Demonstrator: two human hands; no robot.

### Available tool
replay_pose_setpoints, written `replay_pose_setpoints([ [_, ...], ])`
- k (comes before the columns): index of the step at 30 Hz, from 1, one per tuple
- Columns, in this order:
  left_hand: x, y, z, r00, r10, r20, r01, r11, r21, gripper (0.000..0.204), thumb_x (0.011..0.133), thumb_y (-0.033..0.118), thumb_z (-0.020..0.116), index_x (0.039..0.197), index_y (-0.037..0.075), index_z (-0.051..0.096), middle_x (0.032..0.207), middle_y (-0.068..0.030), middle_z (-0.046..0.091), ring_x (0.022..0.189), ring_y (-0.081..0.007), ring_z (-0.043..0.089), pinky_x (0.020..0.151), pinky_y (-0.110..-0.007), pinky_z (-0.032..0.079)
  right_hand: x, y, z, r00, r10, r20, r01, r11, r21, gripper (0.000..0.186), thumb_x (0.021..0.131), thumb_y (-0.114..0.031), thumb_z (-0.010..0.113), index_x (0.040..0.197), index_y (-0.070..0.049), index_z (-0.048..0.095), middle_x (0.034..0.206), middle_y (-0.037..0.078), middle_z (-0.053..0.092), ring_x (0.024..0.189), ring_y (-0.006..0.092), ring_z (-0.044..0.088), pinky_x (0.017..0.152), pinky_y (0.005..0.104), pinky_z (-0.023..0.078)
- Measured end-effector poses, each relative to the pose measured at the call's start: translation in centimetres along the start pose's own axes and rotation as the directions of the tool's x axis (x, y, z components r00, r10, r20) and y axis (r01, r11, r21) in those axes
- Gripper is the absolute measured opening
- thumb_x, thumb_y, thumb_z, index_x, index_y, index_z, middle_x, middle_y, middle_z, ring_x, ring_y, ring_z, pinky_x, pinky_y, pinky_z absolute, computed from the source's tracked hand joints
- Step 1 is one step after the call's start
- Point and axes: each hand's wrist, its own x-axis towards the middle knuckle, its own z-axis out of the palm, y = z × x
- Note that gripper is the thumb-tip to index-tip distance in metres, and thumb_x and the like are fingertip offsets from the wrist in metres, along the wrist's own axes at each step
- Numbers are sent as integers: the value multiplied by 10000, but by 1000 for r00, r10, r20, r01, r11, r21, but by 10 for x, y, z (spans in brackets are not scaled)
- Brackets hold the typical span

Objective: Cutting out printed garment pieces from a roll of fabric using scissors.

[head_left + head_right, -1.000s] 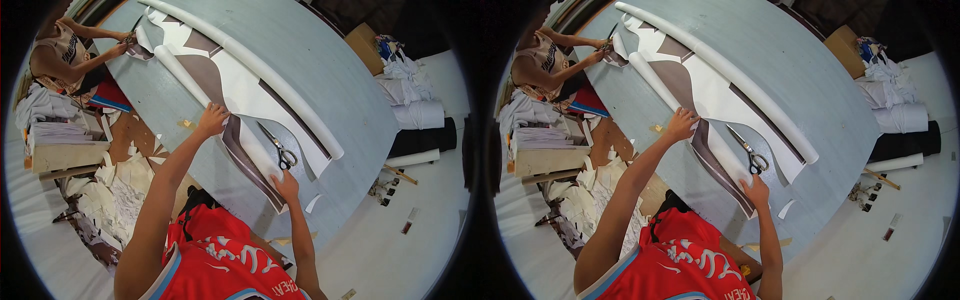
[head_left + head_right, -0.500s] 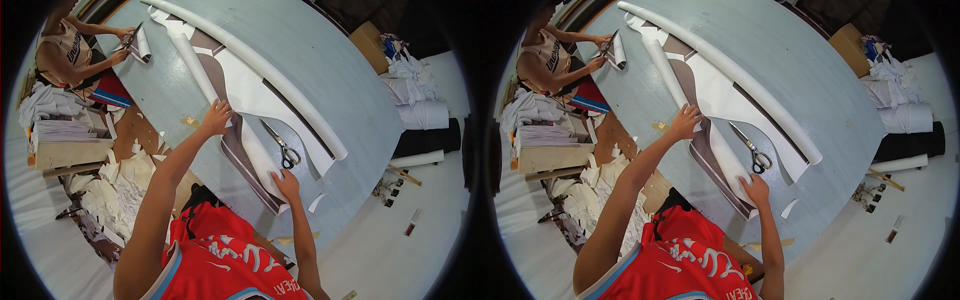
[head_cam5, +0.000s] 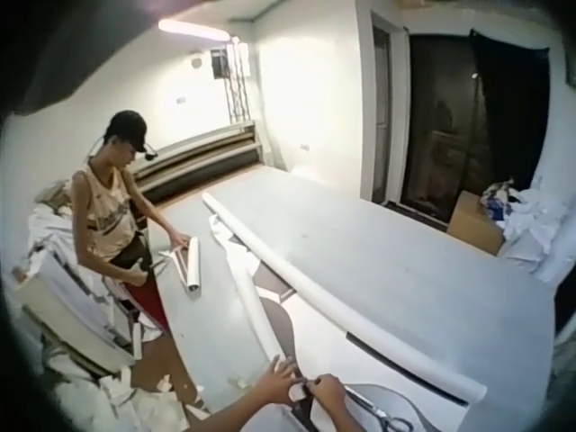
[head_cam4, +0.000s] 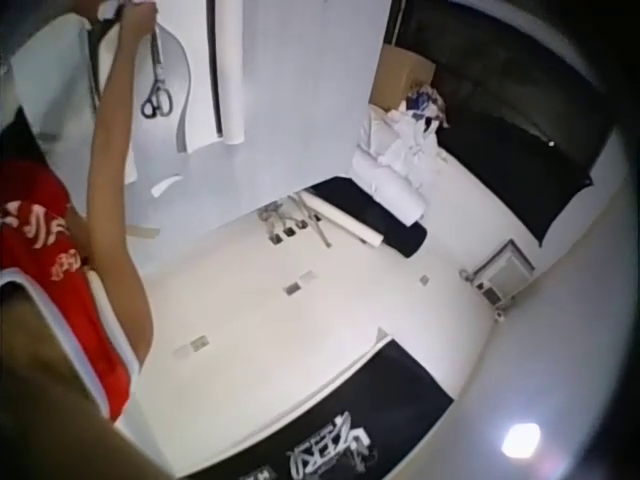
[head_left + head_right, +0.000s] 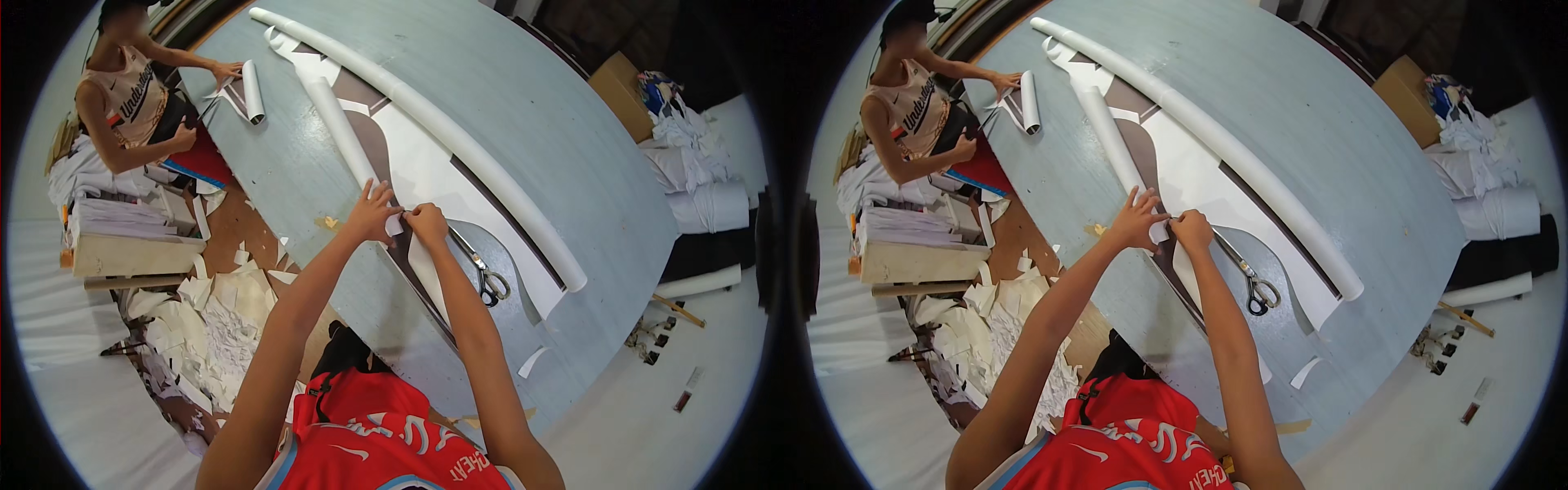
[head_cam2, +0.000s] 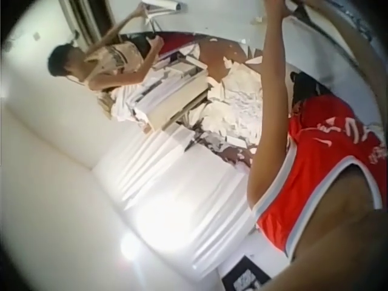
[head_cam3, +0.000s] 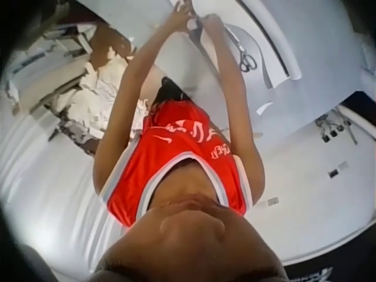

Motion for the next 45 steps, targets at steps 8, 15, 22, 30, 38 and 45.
replay_pose_setpoints([
  [8, -2, -16, 5, 999, -37, -16, 37, 998, -45, 896, 455, 583, 852, 1270, 269, 653, 1387, -132, 478, 1448, -340, 245, 1191, -594, 37, 13, -17, 18, 997, 48, -52, -52, 996, -77, 270, 729, -350, 759, 847, -108, 771, 846, 129, 733, 828, 296, 716, 753, 408, 556],
  [15, 1, -17, -3, 999, 36, -22, -35, 998, 45, 889, 435, 596, 851, 1236, 252, 678, 1354, -145, 493, 1428, -341, 275, 1191, -592, 54, 1, -5, 7, 998, 54, -14, -54, 998, -31, 287, 729, -324, 777, 861, -70, 763, 828, 142, 729, 790, 292, 712, 722, 391, 547],
  [22, -34, 34, -15, 939, -316, -138, 244, 891, -383, 1016, 579, 513, 850, 1418, 106, 447, 1303, -148, 510, 1300, -349, 429, 1103, -497, 288, -43, 27, -29, 994, -100, -47, 107, 971, 215, 230, 777, -210, 762, 889, -10, 740, 781, 121, 720, 707, 187, 686, 671, 313, 525],
  [30, -81, 101, 20, 916, -339, 213, 335, 358, -872, 753, 647, 394, 848, 1284, 105, 570, 1177, -110, 572, 1120, -265, 547, 917, -428, 455, -157, -5, -118, 984, -144, -105, 163, 965, 205, 191, 816, -201, 722, 917, -39, 727, 825, 108, 725, 751, 185, 697, 703, 306, 527],
  [38, -95, 180, -97, 888, 170, -426, -459, 291, -839, 435, 784, 131, 785, 1183, 62, 627, 1106, -80, 631, 1019, -213, 596, 908, -351, 462, -402, -53, -214, 813, -132, -567, 284, 940, 189, 86, 870, -54, 686, 922, 13, 669, 822, 36, 673, 758, 99, 600, 719, 250, 484],
  [45, -272, 297, -202, 387, -13, -922, -872, 318, -371, 487, 695, 138, 845, 1114, 37, 617, 1036, -125, 623, 986, -327, 564, 866, -411, 451, -617, -96, -143, 86, 169, -982, 130, 975, 180, 50, 892, -42, 672, 921, -13, 644, 776, -4, 632, 712, 55, 576, 605, 216, 453],
])
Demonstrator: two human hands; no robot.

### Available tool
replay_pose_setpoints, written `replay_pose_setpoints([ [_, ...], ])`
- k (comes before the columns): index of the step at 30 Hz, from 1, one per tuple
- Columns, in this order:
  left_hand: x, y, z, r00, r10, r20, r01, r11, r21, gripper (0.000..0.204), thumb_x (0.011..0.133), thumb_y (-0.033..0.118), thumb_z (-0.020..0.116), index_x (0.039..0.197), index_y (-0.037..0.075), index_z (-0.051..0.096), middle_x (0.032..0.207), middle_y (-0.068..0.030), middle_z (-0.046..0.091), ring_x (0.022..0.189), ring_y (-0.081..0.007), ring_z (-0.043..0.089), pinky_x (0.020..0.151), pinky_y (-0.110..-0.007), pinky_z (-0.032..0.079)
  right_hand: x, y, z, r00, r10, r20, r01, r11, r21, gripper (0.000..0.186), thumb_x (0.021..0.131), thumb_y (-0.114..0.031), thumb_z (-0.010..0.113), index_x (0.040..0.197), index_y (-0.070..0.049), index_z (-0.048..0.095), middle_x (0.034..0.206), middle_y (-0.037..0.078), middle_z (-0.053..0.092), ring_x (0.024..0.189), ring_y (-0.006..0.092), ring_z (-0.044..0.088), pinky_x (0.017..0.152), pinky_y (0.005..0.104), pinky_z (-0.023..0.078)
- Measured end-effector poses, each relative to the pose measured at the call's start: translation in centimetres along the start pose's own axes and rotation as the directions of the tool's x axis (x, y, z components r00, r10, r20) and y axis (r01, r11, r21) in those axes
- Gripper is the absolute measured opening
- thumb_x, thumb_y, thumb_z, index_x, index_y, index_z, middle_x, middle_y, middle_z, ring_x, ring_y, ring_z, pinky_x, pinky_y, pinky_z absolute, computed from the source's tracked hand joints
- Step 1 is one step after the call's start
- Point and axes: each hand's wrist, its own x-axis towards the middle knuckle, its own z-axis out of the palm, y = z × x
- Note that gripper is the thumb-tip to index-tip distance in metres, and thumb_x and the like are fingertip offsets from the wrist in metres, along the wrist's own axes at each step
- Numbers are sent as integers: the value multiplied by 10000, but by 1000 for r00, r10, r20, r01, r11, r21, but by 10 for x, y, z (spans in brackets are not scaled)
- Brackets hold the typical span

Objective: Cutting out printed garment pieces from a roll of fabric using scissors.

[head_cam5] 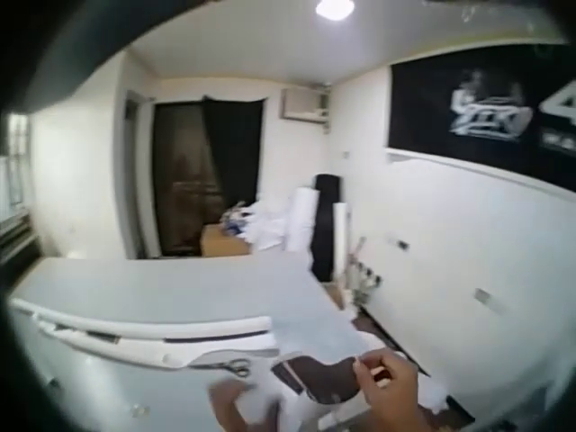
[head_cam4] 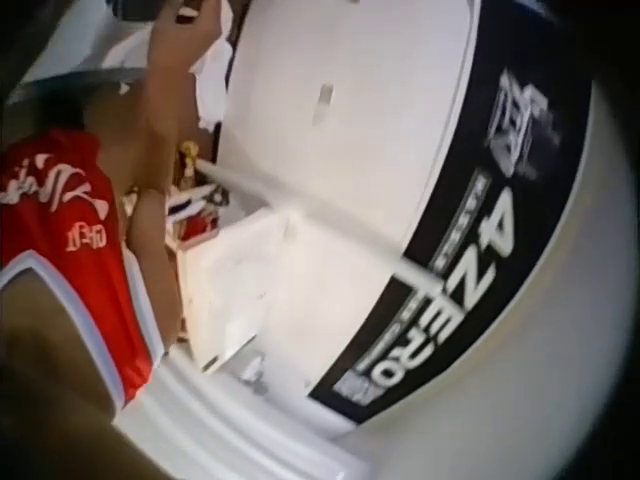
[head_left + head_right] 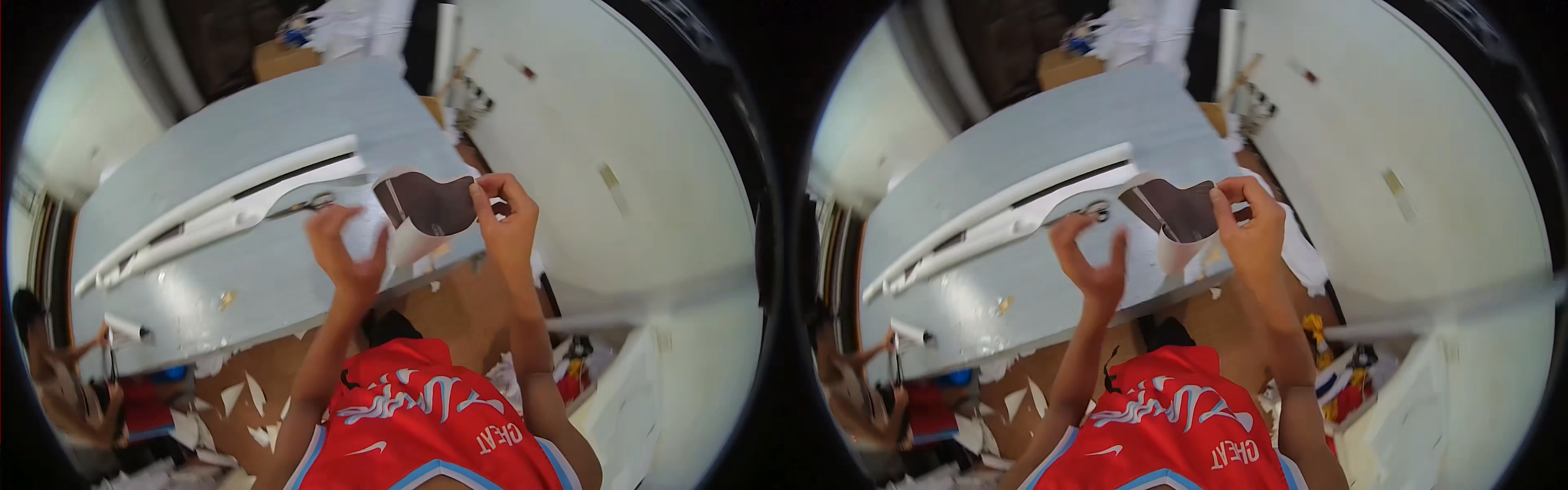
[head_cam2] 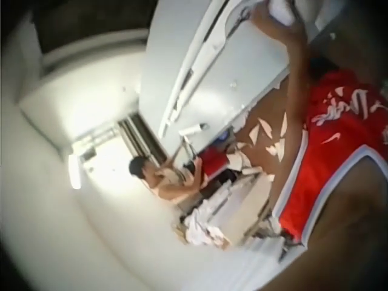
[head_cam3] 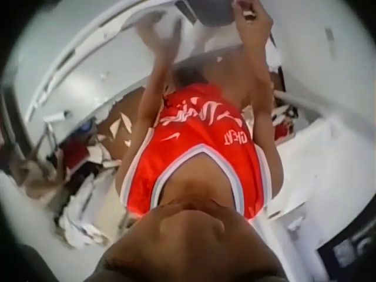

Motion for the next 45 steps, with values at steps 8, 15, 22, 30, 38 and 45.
replay_pose_setpoints([
  [8, -70, 185, 63, 567, 347, 747, 290, 765, -575, 786, 614, 376, 875, 1285, 86, 584, 1302, -149, 477, 1228, -331, 442, 1039, -444, 364, -146, -30, -197, 890, 185, -418, -201, 980, 5, 69, 879, -10, 656, 836, -23, 603, 700, -38, 583, 617, 14, 523, 548, 174, 414],
  [15, -126, 342, 122, -79, 889, 450, 594, 405, -695, 310, 699, 193, 840, 759, 5, 601, 839, -112, 627, 761, -284, 608, 663, -359, 454, -286, -4, -394, 969, -45, -244, 108, 961, 253, 478, 749, -235, 821, 1112, -50, 571, 1273, 147, 536, 1169, 224, 525, 1015, 384, 394],
  [22, -202, 502, 204, 34, 989, 142, 937, 17, -348, 267, 614, 83, 865, 716, -20, 641, 735, -183, 679, 620, -293, 657, 578, -346, 479, -414, 93, -505, 927, 369, 70, -296, 603, 741, 900, 597, -353, 922, 1330, 0, 536, 1304, 102, 577, 1236, 240, 518, 1079, 374, 351],
  [30, -318, 617, 270, -133, 865, 484, 983, 179, -50, 341, 675, 138, 876, 903, -50, 705, 803, -134, 726, 681, -171, 686, 632, -293, 520, -483, 102, -589, 900, 352, -257, -35, 646, 762, 1174, 696, -452, 837, 1555, -93, 122, 1572, 100, 230, 1421, 276, 320, 1174, 456, 224],
  [38, -376, 706, 321, -132, 609, 782, 912, 384, -145, 662, 756, 281, 831, 1283, -8, 554, 1092, -61, 666, 910, -145, 636, 801, -297, 513, -517, 133, -640, 871, 481, -104, -160, 477, 864, 986, 710, -395, 823, 1508, -71, 342, 1447, 127, 459, 1372, 249, 381, 1167, 407, 241],
  [45, -444, 781, 368, -105, 561, 821, 981, 194, -7, 605, 836, 123, 740, 1380, 22, 495, 1212, -78, 631, 1068, -169, 601, 903, -281, 491, -576, 130, -709, 721, 588, -366, 195, 334, 922, 705, 764, -122, 726, 1391, -88, 404, 1373, 96, 495, 1311, 224, 437, 1026, 394, 389],
])
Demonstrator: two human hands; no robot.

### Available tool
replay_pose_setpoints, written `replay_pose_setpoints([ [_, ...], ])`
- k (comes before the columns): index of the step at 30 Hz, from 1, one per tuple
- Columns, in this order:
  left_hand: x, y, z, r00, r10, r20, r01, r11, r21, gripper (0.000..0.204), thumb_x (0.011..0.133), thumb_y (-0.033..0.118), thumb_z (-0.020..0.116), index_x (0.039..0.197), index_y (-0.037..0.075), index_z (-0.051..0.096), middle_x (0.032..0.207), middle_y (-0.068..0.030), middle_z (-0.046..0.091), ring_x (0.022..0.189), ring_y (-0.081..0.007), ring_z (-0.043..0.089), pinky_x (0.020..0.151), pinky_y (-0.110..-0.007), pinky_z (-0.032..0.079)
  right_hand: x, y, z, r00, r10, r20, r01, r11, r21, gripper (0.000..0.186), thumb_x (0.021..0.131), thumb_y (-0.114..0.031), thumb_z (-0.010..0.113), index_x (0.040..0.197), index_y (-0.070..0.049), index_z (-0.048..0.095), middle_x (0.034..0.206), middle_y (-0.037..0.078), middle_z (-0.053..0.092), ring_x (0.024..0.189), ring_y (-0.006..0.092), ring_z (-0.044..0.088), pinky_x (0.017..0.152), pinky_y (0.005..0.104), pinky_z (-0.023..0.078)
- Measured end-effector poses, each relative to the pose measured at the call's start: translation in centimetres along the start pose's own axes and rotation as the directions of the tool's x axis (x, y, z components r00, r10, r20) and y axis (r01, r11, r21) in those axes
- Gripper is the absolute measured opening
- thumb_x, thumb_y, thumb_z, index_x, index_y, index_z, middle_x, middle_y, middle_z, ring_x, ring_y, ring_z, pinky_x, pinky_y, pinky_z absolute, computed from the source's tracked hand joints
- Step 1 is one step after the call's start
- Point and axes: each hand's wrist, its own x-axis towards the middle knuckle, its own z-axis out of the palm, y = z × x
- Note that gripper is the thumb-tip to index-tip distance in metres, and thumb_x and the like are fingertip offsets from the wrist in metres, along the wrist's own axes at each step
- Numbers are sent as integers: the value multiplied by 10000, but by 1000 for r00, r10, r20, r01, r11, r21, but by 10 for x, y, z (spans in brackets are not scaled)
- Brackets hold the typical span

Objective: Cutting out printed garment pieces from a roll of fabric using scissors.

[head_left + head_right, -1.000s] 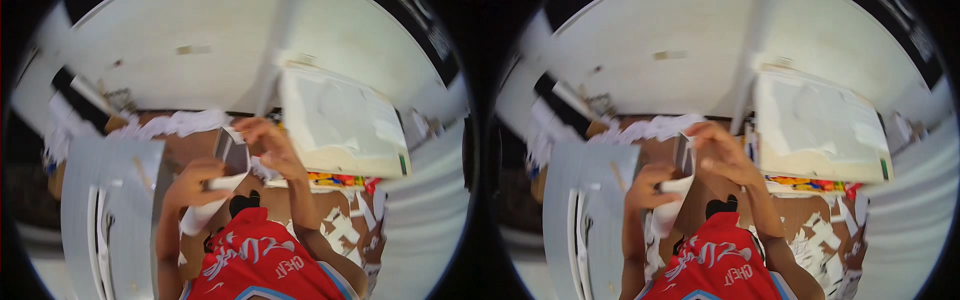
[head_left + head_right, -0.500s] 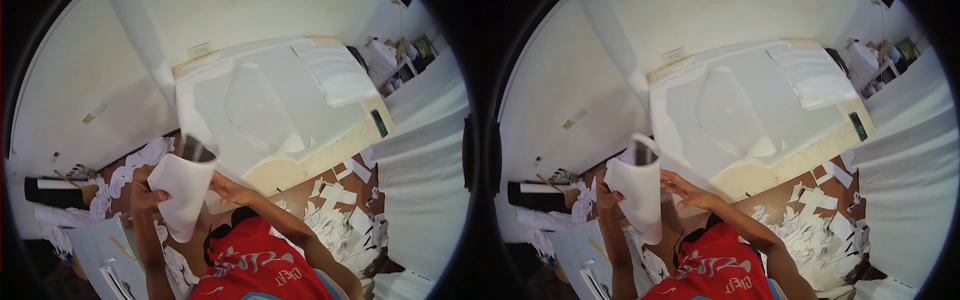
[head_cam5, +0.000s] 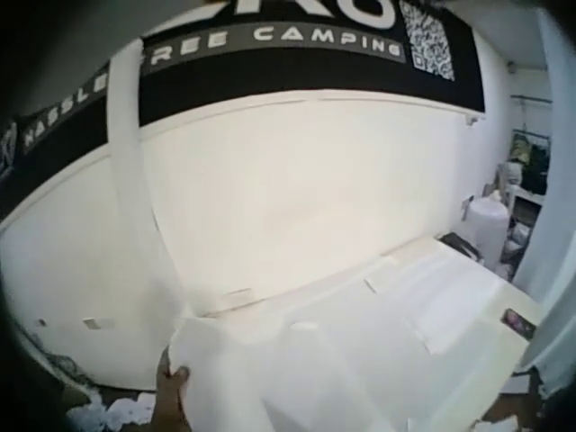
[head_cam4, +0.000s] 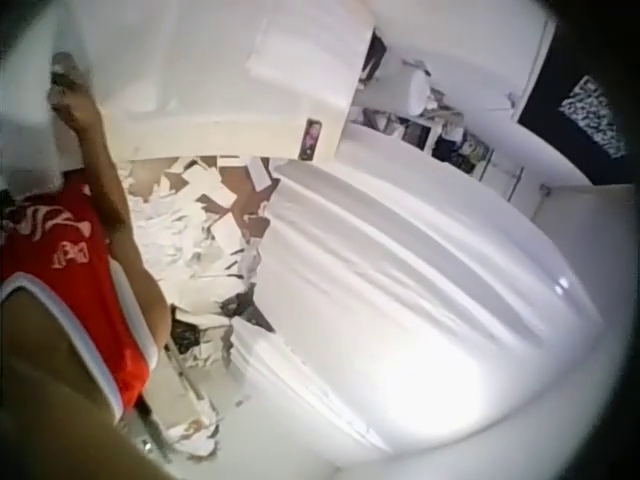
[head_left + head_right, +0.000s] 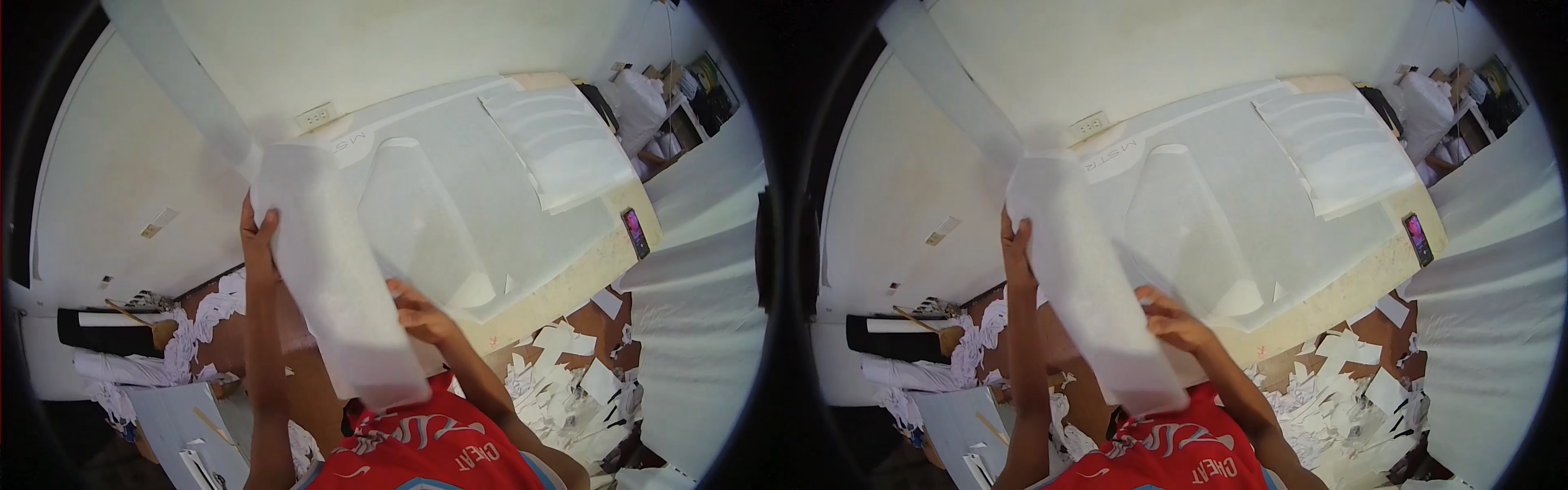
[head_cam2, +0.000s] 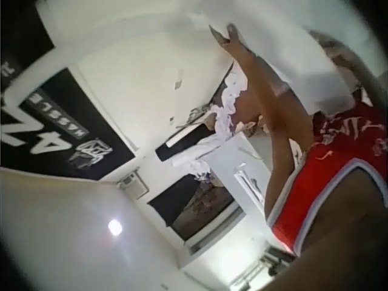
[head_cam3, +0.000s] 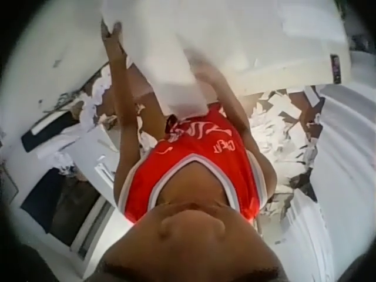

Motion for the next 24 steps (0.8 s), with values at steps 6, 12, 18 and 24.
replay_pose_setpoints([
  [6, 66, -104, 34, 999, -25, -22, 30, 966, 257, 574, 879, 7, 665, 1414, -13, 459, 1193, -94, 650, 1009, -153, 622, 920, -285, 491, -16, -118, -21, 756, -516, -402, 85, 687, -722, 281, 808, 123, 626, 1002, -76, 671, 1084, -31, 574, 797, 70, 497, 713, 204, 392],
  [12, 94, -215, 35, 965, -241, 100, 202, 932, 302, 652, 865, 44, 702, 1445, -22, 410, 1170, -126, 667, 1011, -144, 636, 899, -276, 493, -5, -156, -92, 798, -514, -317, -228, 230, -946, 379, 833, 54, 608, 1186, -76, 658, 1096, 51, 606, 809, 132, 531, 749, 253, 439],
  [18, 98, -257, 13, 989, -98, 113, -26, 635, 772, 829, 761, -16, 752, 1489, 198, 417, 913, -37, 625, 805, -119, 568, 734, -274, 482, 0, -119, -110, 691, -547, -473, -547, 32, -837, 465, 844, -22, 626, 1296, -121, 594, 1130, 93, 582, 830, 207, 584, 746, 323, 492],
  [24, 118, -234, 26, 989, 13, 146, -137, 446, 885, 813, 737, -24, 752, 1440, 283, 486, 882, -20, 571, 698, -154, 500, 634, -288, 441, -27, -100, -89, 564, -492, -663, -533, 397, -748, 622, 834, -89, 692, 1409, -85, 455, 1123, 135, 613, 943, 219, 639, 793, 347, 520],
])
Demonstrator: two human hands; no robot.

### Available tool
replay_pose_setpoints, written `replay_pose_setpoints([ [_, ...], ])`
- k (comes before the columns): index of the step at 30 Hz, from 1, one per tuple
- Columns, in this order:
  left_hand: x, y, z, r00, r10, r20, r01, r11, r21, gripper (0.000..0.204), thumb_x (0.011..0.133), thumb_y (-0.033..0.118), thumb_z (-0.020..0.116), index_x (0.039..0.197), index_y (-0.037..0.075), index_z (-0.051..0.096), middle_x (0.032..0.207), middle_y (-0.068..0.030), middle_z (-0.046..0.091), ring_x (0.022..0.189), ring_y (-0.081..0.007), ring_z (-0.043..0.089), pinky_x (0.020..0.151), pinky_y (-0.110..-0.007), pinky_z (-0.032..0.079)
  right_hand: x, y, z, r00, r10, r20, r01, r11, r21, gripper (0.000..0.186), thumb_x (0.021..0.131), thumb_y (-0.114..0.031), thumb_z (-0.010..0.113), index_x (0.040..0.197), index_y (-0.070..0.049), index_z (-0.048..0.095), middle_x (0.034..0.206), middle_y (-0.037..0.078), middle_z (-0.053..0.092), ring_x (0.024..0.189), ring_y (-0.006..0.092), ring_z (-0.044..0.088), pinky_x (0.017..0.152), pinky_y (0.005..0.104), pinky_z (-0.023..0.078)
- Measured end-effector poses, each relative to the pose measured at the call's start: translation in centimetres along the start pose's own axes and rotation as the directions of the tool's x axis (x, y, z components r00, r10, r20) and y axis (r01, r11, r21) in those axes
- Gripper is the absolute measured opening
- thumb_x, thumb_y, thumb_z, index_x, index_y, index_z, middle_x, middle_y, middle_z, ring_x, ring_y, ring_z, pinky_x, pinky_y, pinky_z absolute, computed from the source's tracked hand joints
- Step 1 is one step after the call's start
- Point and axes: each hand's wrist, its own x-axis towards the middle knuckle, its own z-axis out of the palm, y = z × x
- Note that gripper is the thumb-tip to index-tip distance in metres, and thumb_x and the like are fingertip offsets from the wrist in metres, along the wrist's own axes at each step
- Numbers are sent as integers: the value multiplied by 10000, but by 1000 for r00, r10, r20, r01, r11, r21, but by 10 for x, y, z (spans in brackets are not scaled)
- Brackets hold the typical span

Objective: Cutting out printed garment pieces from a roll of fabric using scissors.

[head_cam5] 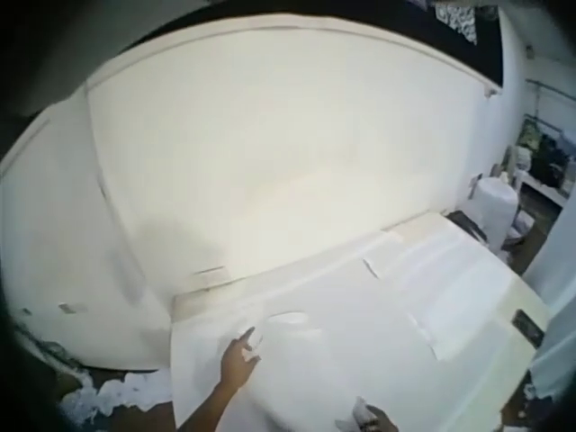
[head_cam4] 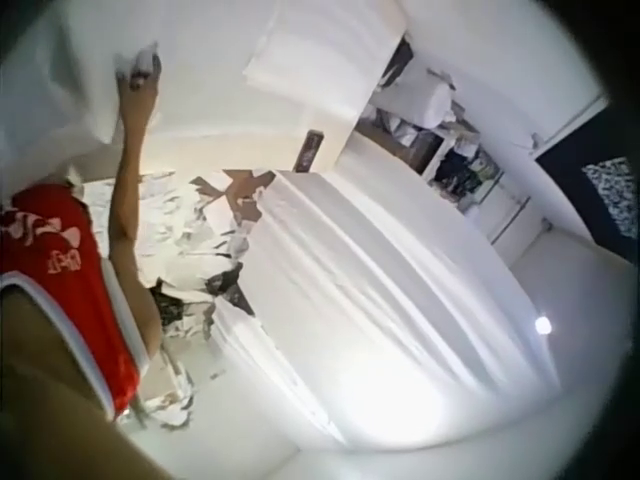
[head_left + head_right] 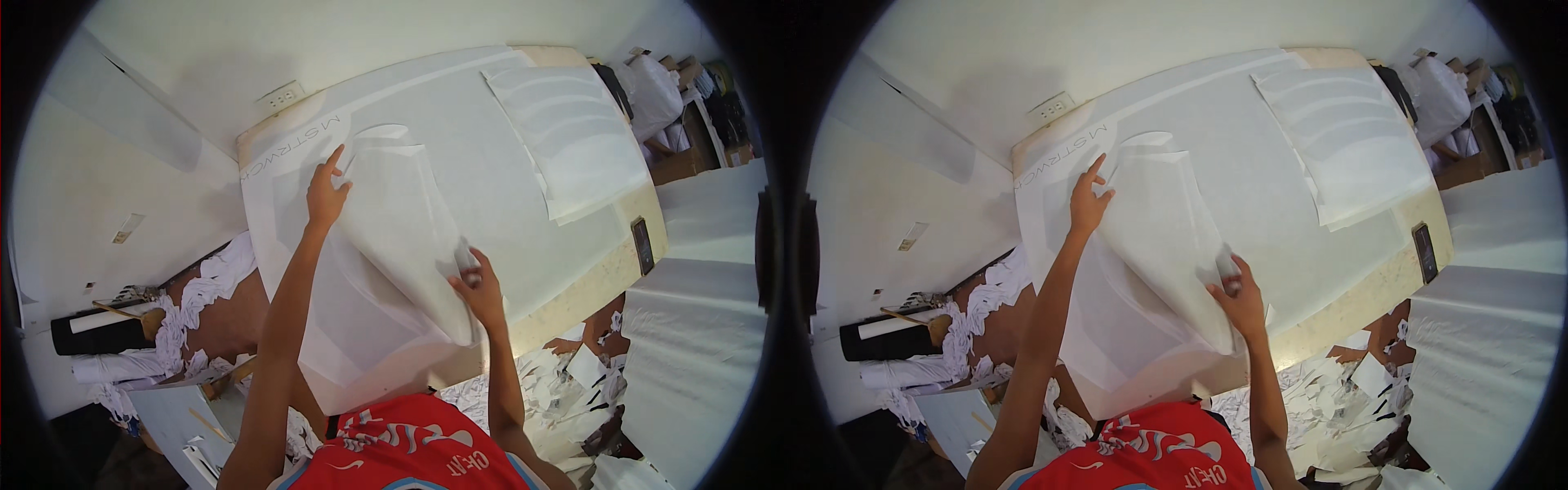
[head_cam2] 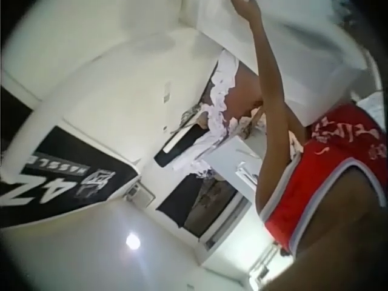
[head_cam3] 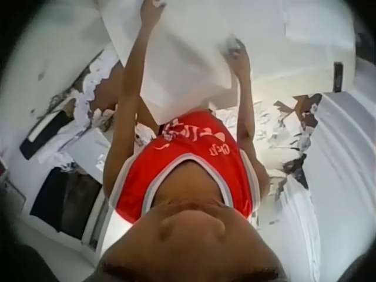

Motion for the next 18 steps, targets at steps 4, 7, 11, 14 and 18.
replay_pose_setpoints([
  [4, 10, -16, 10, 997, -53, -62, 55, 998, 29, 747, 735, -19, 755, 1395, 256, 539, 859, -18, 565, 692, -164, 491, 625, -302, 443, -42, 38, -22, 965, 51, 257, -195, 795, 575, 794, 811, -57, 735, 1482, -31, 312, 1109, 177, 647, 1080, 224, 634, 872, 347, 524],
  [7, 9, -18, 17, 969, -79, -235, 81, 997, -3, 631, 755, 26, 763, 1332, 217, 594, 832, -16, 570, 715, -175, 527, 655, -325, 466, -83, 41, -12, 990, -11, 139, -97, 658, 746, 763, 830, -62, 714, 1478, -13, 315, 1192, 178, 607, 1042, 225, 647, 888, 367, 566],
  [11, 8, -14, 15, 976, -74, -205, 97, 989, 108, 623, 764, 89, 778, 1341, 214, 580, 877, -25, 577, 756, -195, 564, 698, -358, 490, -108, 37, 0, 975, 214, 64, -158, 460, 874, 652, 865, 35, 630, 1453, -27, 356, 1021, 140, 638, 823, 220, 692, 711, 323, 612],
  [14, 10, -10, 15, 973, -186, -135, 210, 957, 198, 610, 788, 173, 767, 1352, 198, 538, 961, -64, 574, 837, -249, 615, 746, -394, 512, -105, 25, 9, 935, 354, -4, -122, 331, 936, 521, 865, 96, 582, 1360, -8, 458, 824, 86, 606, 634, 172, 665, 579, 287, 576],
  [18, -3, -16, 20, 968, -213, -130, 247, 891, 380, 565, 843, 299, 720, 1358, 190, 512, 1039, -70, 564, 859, -247, 629, 766, -401, 522, -108, 39, 26, 955, 248, -161, -140, 860, 491, 355, 876, 55, 571, 1226, -1, 545, 784, 50, 579, 607, 119, 634, 563, 244, 534],
])
